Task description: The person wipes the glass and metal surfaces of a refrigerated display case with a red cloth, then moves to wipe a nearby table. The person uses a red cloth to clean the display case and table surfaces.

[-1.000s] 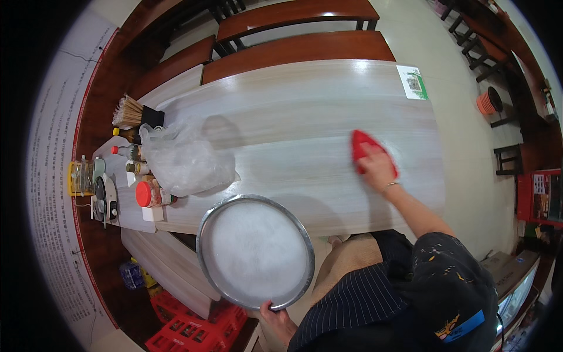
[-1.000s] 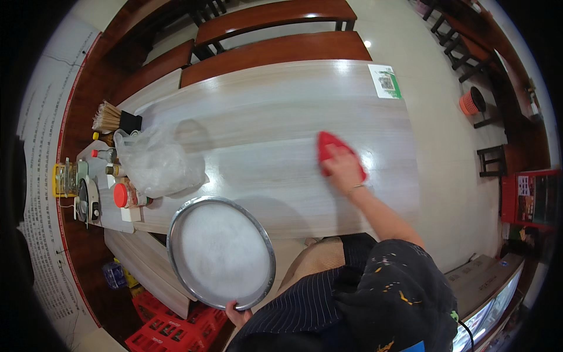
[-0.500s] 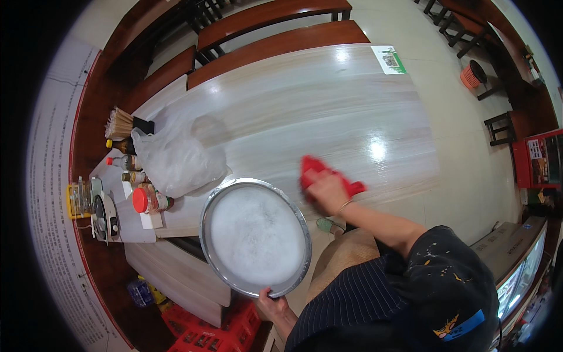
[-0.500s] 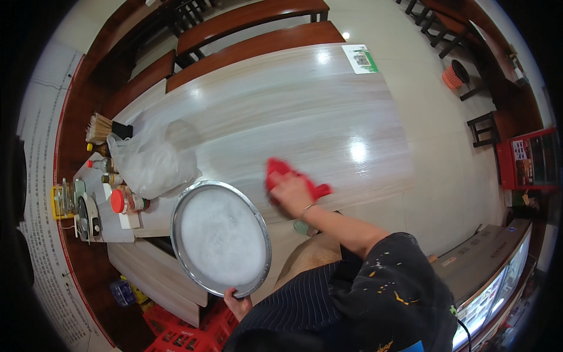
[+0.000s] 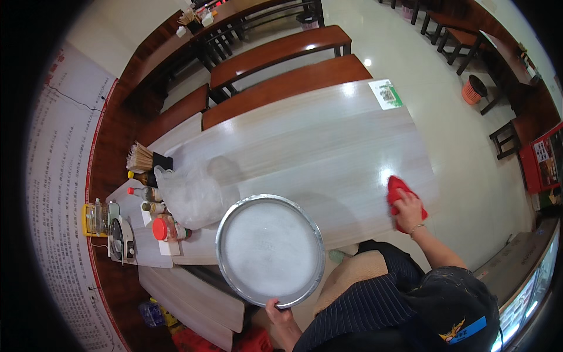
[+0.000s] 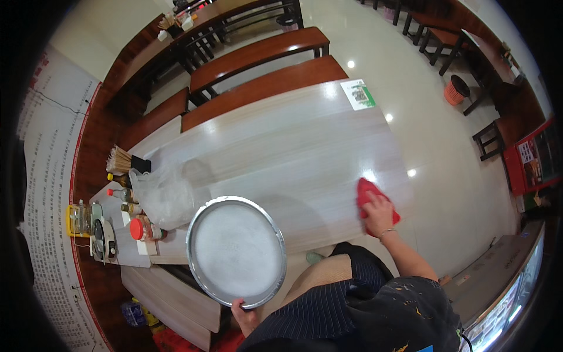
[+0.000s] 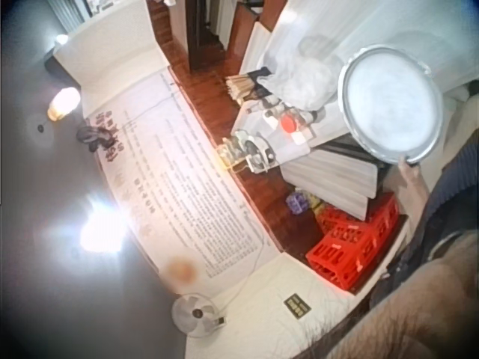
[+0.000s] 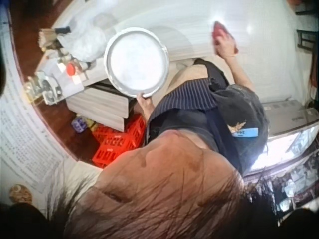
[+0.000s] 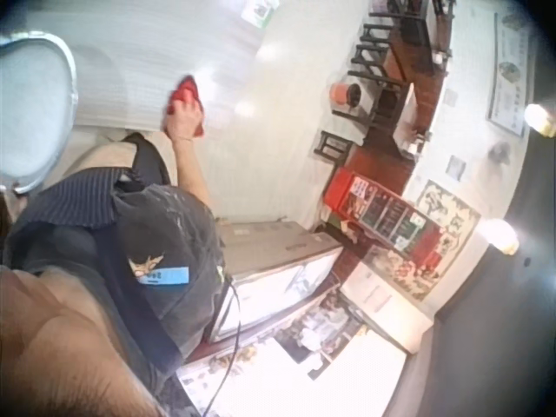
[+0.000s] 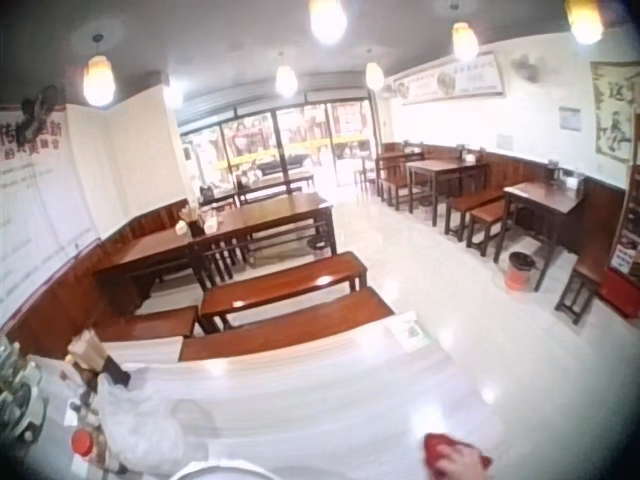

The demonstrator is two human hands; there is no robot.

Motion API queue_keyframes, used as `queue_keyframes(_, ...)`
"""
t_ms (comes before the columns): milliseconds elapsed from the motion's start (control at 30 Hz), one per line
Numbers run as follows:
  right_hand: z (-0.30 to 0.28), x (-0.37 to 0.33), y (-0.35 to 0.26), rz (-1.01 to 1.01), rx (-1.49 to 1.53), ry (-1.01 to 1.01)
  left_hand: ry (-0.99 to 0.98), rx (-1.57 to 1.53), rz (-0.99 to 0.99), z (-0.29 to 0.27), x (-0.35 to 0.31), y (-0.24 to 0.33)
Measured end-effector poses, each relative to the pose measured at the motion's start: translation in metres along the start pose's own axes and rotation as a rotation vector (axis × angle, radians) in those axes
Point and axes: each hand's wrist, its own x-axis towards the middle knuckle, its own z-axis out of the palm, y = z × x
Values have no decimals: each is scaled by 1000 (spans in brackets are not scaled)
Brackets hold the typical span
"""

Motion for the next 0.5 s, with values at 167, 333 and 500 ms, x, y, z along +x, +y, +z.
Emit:
queue_keyframes(167, -5, 38, 31, 436, -9, -5, -447, 780, 791, 0, 17, -30)
queue_keyframes(333, 15, 101, 39, 611, 12, 82, -157, -112, -455, 55, 28, -49)
queue_keyframes(500, 36, 177, 48, 515, 98, 99, -303, -36, -726, 47, 87, -98)
